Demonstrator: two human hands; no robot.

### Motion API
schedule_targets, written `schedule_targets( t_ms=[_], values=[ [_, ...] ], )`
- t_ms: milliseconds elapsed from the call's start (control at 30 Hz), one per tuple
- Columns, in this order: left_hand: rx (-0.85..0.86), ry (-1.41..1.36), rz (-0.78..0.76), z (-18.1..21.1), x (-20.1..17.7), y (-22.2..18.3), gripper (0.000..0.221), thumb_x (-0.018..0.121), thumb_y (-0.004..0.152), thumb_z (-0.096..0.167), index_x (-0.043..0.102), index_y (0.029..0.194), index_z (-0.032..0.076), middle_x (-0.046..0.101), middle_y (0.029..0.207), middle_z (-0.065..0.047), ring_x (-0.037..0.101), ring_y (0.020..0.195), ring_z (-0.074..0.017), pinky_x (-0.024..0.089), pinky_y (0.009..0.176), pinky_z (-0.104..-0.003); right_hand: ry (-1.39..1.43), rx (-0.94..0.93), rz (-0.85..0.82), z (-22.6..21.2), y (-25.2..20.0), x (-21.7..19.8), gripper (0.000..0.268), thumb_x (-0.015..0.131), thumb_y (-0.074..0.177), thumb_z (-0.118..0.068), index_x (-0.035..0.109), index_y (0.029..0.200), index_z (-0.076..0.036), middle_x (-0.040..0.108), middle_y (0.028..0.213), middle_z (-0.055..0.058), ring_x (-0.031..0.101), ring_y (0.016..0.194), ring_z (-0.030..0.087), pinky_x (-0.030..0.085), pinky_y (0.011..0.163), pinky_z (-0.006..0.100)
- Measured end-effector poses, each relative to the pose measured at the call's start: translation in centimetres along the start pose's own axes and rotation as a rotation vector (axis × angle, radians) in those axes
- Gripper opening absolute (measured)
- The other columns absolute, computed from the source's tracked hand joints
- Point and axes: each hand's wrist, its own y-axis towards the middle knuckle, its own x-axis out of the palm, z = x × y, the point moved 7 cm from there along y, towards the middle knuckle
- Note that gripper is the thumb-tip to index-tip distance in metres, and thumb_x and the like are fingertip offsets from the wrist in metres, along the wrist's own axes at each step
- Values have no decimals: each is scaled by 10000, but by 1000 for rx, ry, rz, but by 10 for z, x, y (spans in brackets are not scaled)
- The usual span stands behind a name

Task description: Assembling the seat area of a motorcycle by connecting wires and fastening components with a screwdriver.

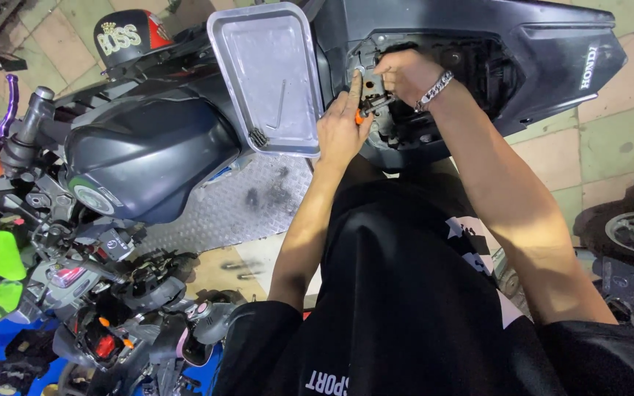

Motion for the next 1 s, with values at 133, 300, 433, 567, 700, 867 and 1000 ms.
schedule_targets(
  t_ms=[133,300,433,567,700,867,1000],
  values=[
    [0,8,-7,-1,2,1,978,829,918,365,192,1640,195,565,932,-14,566,725,-162,540,575,-338,-132,-2,91,2,6,-6,505,737,791,-147,299,575,-277,336,584,-87,325,565,69,278,568,222],
    [-6,3,-7,-1,1,0,997,844,913,351,181,1643,205,544,903,0,549,705,-146,539,576,-328,-90,-23,77,4,5,-10,497,736,816,-122,328,565,-255,348,570,-83,348,547,62,288,553,220],
    [-8,17,-6,1,-2,-1,1019,854,914,358,161,1649,223,512,877,5,517,676,-141,532,551,-319,21,-67,-86,-2,-12,3,371,712,830,-165,399,647,-241,398,651,-93,370,614,71,351,669,211],
    [-8,4,4,0,-4,-1,1011,861,904,336,182,1646,233,509,886,3,526,703,-153,529,575,-332,-3,-141,-202,-8,-22,15,441,598,897,-192,267,608,-232,225,580,-93,192,570,94,208,606,259],
    [-7,33,4,0,-3,-1,1015,875,888,363,210,1639,203,538,898,-7,530,692,-157,547,598,-339,79,-172,-212,1,-18,11,284,566,874,-212,355,685,-220,294,596,-96,203,567,80,233,610,259],
    [11,46,17,0,-3,-1,1039,874,889,364,180,1649,223,520,909,4,518,697,-154,530,596,-330,238,-192,-181,9,-3,0,284,520,980,-169,353,752,-208,282,656,-90,232,592,80,228,612,259],
    [22,27,37,1,-6,0,978,836,918,342,195,1646,219,505,878,17,519,691,-137,534,599,-308,188,-252,-189,4,-7,4,392,538,995,-163,355,657,-241,325,601,-109,272,549,62,263,582,224]
  ],
)
